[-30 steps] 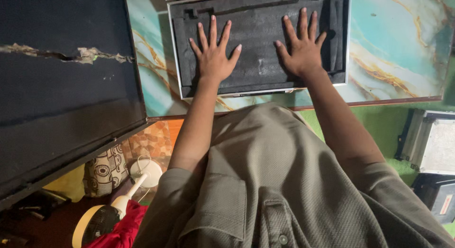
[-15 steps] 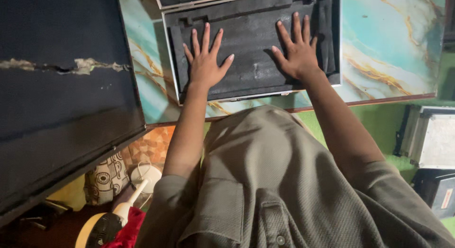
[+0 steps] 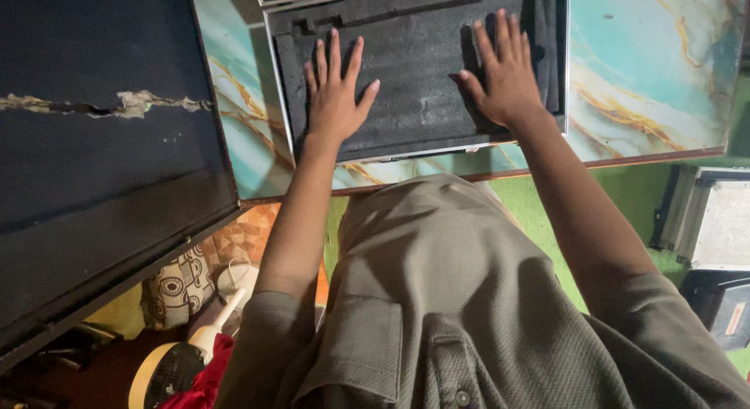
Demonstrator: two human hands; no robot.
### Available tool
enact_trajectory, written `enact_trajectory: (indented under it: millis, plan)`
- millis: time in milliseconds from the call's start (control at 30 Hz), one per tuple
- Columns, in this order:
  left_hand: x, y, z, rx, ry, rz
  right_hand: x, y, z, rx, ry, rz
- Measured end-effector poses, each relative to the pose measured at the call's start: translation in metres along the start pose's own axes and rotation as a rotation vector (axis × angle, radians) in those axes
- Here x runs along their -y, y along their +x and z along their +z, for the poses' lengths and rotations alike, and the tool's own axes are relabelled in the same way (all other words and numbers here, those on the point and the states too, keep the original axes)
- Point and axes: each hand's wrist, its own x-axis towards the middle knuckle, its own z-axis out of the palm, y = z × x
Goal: The person picks up an antenna, places it into a foam-lined equipment case alongside two microphones, and then fits a large foam insert into another case before picking up and placing a black electronic receiver component into it.
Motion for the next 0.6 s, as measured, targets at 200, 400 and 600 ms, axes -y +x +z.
enact_trajectory:
  millis: [200, 400, 600]
  plan:
    - [0.016, -0.003, -0.025, 0.019, 0.205, -0.115, -0.007, -0.020, -0.029, -0.126, -0.036, 0.106]
    - [0.024, -0.013, -0.039, 0.091, 0.224, -0.225, -0.013, -0.028, -0.033, -0.124, -0.049, 0.217]
    - [0.021, -0.010, -0.039, 0.104, 0.247, -0.241, -0.022, -0.029, -0.025, -0.125, -0.073, 0.188]
